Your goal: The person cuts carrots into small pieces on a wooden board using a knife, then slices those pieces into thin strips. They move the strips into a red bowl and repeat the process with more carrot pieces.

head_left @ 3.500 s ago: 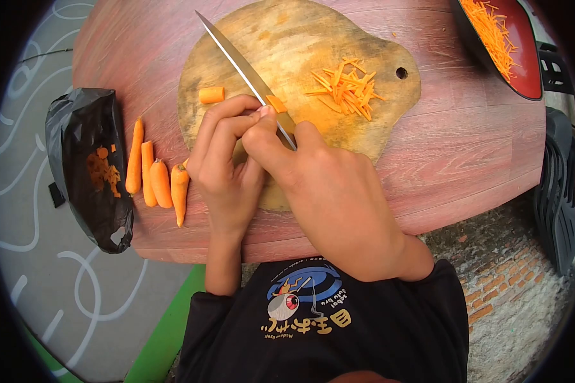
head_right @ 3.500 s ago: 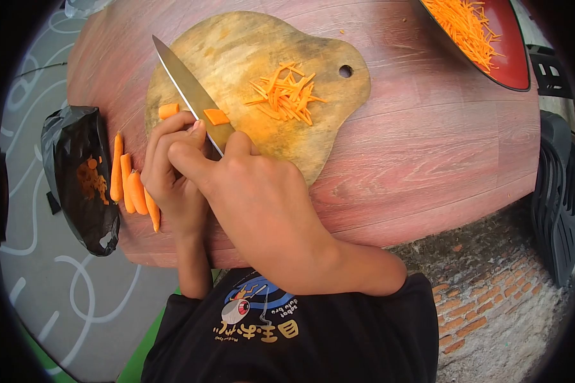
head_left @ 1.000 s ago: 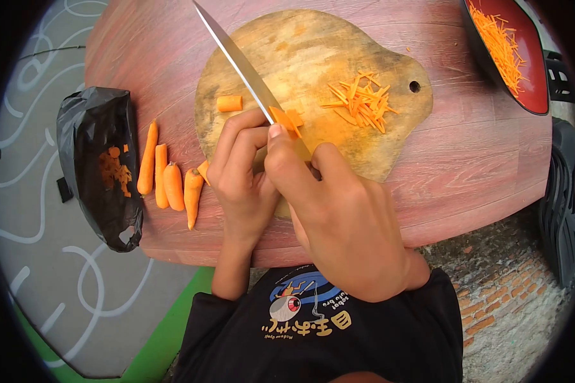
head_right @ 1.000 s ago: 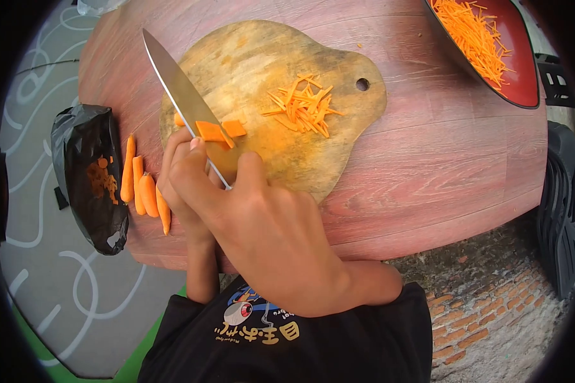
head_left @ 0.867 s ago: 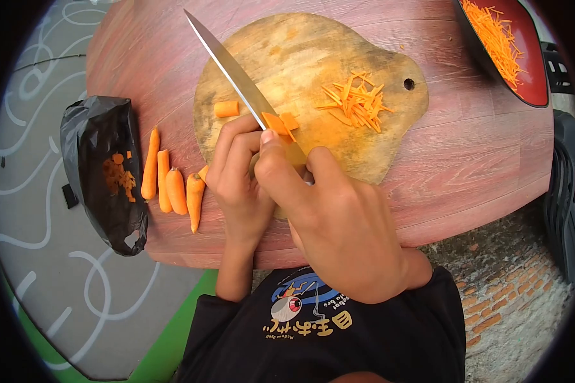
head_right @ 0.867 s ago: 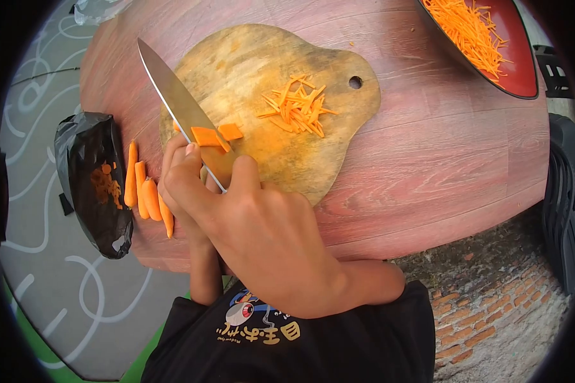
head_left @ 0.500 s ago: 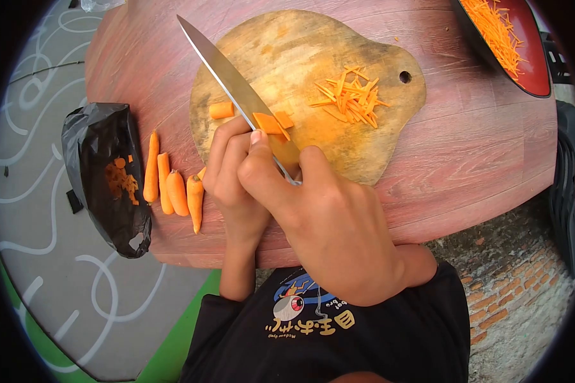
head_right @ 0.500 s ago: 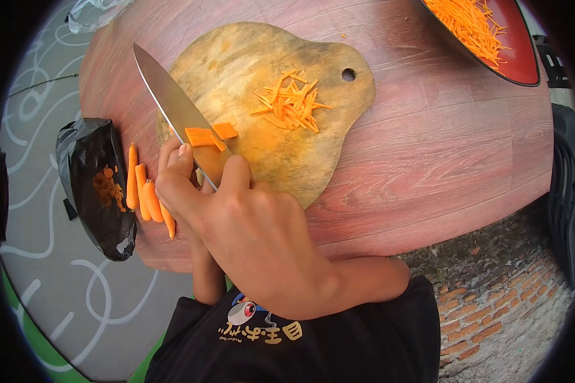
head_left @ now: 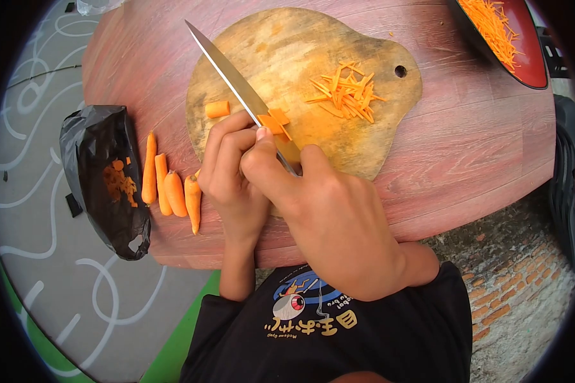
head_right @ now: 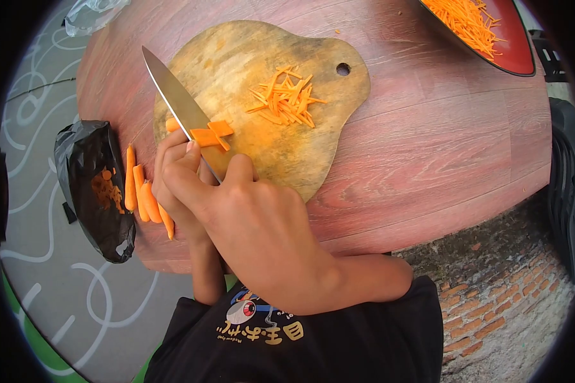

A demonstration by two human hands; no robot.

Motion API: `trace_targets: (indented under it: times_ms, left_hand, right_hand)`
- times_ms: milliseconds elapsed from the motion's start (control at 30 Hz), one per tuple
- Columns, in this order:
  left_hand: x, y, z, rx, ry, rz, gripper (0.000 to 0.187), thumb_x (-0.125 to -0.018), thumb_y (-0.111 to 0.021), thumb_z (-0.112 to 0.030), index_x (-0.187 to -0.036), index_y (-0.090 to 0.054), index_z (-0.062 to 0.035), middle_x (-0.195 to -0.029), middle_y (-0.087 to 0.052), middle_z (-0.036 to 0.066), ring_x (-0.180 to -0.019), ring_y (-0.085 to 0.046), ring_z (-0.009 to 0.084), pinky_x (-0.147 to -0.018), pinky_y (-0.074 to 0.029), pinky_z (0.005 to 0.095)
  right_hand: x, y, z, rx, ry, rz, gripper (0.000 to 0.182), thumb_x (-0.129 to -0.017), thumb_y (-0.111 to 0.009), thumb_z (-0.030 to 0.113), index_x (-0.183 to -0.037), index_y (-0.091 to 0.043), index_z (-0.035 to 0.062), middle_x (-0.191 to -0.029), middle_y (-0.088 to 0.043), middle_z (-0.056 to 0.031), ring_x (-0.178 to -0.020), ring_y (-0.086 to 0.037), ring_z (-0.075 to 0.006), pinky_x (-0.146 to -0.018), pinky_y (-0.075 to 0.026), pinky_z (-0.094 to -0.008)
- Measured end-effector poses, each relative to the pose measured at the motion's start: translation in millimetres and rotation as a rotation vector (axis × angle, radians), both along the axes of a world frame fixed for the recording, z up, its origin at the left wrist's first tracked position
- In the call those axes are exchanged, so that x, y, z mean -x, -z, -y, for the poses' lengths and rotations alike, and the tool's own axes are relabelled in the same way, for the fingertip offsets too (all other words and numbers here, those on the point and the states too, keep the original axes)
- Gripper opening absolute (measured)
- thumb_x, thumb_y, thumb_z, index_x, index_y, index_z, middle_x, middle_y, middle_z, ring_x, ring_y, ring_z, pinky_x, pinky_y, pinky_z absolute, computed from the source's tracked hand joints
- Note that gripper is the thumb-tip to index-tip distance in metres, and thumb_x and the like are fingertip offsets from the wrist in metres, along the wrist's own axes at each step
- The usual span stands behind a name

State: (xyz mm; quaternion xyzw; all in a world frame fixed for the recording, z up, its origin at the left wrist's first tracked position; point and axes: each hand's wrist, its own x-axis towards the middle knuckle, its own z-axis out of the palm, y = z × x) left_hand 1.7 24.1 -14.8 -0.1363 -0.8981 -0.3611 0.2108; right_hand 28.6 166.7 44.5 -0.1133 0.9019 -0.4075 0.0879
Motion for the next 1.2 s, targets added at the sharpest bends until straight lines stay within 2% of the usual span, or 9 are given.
trace_targets:
  times_ms: [500, 900, 1200]
  left_hand:
    - [-3.6, 0.9, 2.8, -0.016, -0.011, 0.069, 0.009, -0.085, -0.073, 0.003, -0.088, -0.065, 0.0056, -0.105, -0.071, 0.019, -0.091, -0.071, 0.0289, -0.076, -0.055, 0.0346]
    - [-2.4, 0.0, 2.5, 0.041, 0.023, 0.015, 0.011, -0.085, -0.074, 0.004, -0.09, -0.065, 0.0045, -0.105, -0.071, 0.017, -0.091, -0.07, 0.0278, -0.075, -0.056, 0.0349]
    - [0.6, 0.6, 1.6, -0.033, 0.06, 0.023, 0.017, -0.082, -0.077, 0.006, -0.095, -0.066, 0.0032, -0.104, -0.07, 0.015, -0.09, -0.07, 0.0266, -0.076, -0.056, 0.0346]
  right_hand:
    - [-3.3, -3.2, 3.5, -0.098, 0.018, -0.037, 0.036, -0.094, -0.059, 0.01, -0.129, -0.053, 0.0178, -0.08, -0.055, -0.0137, -0.057, -0.067, -0.0343, -0.045, -0.053, -0.0428]
    - [-4.2, -6.6, -0.7, -0.131, -0.01, 0.037, 0.036, -0.096, -0.057, 0.011, -0.13, -0.053, 0.0187, -0.083, -0.057, -0.013, -0.059, -0.068, -0.0354, -0.048, -0.054, -0.0451]
    - [-7.6, -5.8, -5.0, -0.169, -0.018, 0.117, 0.036, -0.097, -0.055, 0.012, -0.132, -0.054, 0.0188, -0.085, -0.059, -0.0145, -0.062, -0.068, -0.0373, -0.051, -0.055, -0.0453]
